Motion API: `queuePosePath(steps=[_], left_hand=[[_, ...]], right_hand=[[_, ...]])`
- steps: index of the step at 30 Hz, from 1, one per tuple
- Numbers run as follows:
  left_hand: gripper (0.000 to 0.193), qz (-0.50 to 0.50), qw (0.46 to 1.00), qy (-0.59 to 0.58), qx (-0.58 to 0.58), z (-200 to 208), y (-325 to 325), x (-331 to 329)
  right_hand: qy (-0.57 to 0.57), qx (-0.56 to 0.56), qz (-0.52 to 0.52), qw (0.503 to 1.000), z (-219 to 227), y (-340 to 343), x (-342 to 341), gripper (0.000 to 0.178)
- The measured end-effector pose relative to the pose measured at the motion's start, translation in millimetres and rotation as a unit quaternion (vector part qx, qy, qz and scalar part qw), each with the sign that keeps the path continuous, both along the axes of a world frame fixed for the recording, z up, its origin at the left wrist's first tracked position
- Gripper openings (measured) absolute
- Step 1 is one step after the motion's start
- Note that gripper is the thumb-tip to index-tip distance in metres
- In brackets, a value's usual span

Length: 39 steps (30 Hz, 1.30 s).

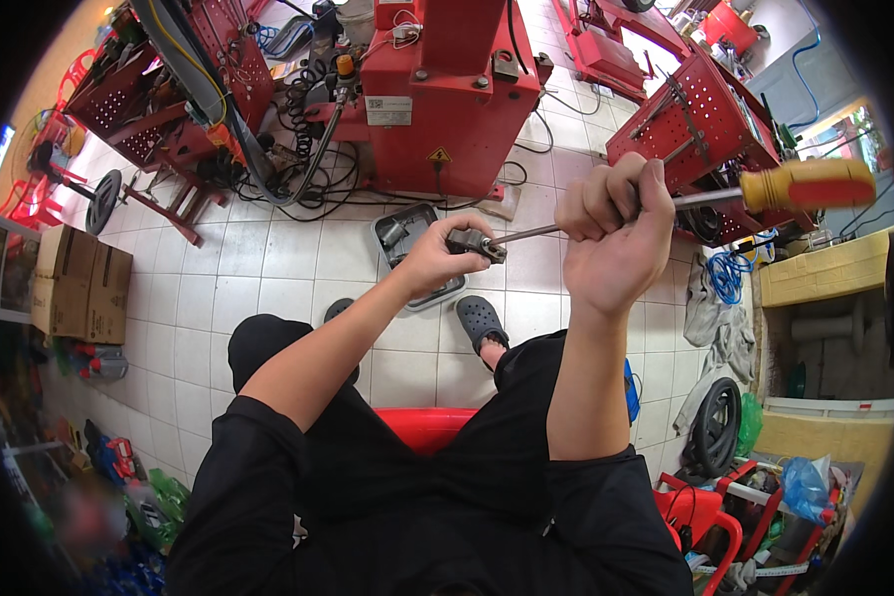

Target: The person is sitting on a stool in a workshop, using a screwdriver to disassemble a mechanical part held over a metal tray. They remove screws and separate components, placing them into the tray.

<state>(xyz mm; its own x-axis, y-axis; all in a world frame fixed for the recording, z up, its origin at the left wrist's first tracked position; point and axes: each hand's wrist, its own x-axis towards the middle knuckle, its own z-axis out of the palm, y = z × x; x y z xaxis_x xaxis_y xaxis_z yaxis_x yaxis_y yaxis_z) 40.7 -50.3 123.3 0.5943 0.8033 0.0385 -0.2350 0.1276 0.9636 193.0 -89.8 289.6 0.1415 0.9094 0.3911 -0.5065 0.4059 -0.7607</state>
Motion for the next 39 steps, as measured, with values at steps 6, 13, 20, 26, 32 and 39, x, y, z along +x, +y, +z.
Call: queuePosePath(steps=[6,13,20,26,32,39], left_hand=[[0.034,0.008,0.993,-0.068,-0.101,-9,-3,4],[0.031,0.022,0.974,-0.154,-0.167,-4,-1,3],[0.029,0.042,0.962,-0.190,-0.194,0,-1,3],[0.031,0.042,0.949,-0.225,-0.218,5,-1,0],[0.029,0.056,0.955,-0.203,-0.207,1,0,-1],[0.029,0.045,0.958,-0.194,-0.207,2,1,1]], right_hand=[[0.012,0.015,0.005,1.000,-6,5,-11,0.040],[-0.107,0.033,-0.090,0.990,-2,12,-22,0.032],[-0.192,0.035,-0.150,0.969,2,24,-21,0.021],[-0.217,0.024,-0.150,0.964,6,30,-27,0.022],[-0.283,0.020,-0.181,0.942,7,32,-28,0.019],[-0.252,0.003,-0.170,0.953,10,30,-31,0.018]])
